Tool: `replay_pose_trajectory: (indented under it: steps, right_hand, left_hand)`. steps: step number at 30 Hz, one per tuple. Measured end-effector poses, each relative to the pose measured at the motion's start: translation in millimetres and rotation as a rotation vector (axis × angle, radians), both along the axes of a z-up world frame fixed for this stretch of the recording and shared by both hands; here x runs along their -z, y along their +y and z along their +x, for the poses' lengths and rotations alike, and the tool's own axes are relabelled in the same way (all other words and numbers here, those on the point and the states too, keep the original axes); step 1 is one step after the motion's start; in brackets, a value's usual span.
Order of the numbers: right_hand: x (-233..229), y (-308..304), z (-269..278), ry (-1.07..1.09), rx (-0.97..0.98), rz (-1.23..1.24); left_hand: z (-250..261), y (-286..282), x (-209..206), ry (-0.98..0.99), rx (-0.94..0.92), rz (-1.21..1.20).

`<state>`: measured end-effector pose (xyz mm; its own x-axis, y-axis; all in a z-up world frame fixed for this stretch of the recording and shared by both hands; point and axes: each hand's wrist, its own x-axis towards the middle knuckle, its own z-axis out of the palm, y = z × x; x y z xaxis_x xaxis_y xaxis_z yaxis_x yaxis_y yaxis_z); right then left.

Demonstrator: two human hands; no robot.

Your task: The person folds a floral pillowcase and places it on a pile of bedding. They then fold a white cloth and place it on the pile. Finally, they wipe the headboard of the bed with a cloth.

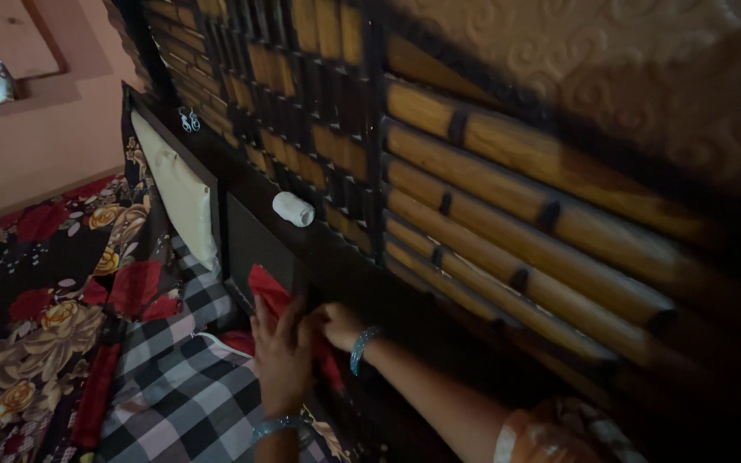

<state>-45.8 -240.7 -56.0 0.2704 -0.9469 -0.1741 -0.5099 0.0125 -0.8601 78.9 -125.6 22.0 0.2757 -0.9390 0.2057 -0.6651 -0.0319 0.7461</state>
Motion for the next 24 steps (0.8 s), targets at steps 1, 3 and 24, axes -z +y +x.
replay_pose_trajectory:
  steps: [1,3,24]
  right_hand:
    - [-8.1,1.2,-2.8,0.015,0.0,0.02]
    - [-22.3,4.6,-11.7,-0.017,0.001,0.072]
    - [-57.1,33.3,-47.4,0.37,0.001,-0.716]
  left_hand:
    - [-1.1,-1.4,-9.9,-0.027,-0.006,0.026]
    - [-4.5,-5.6,-19.7,-0.077,-0.018,0.075]
    - [-39.1,32.5,-20.3,0.212,0.0,-0.381]
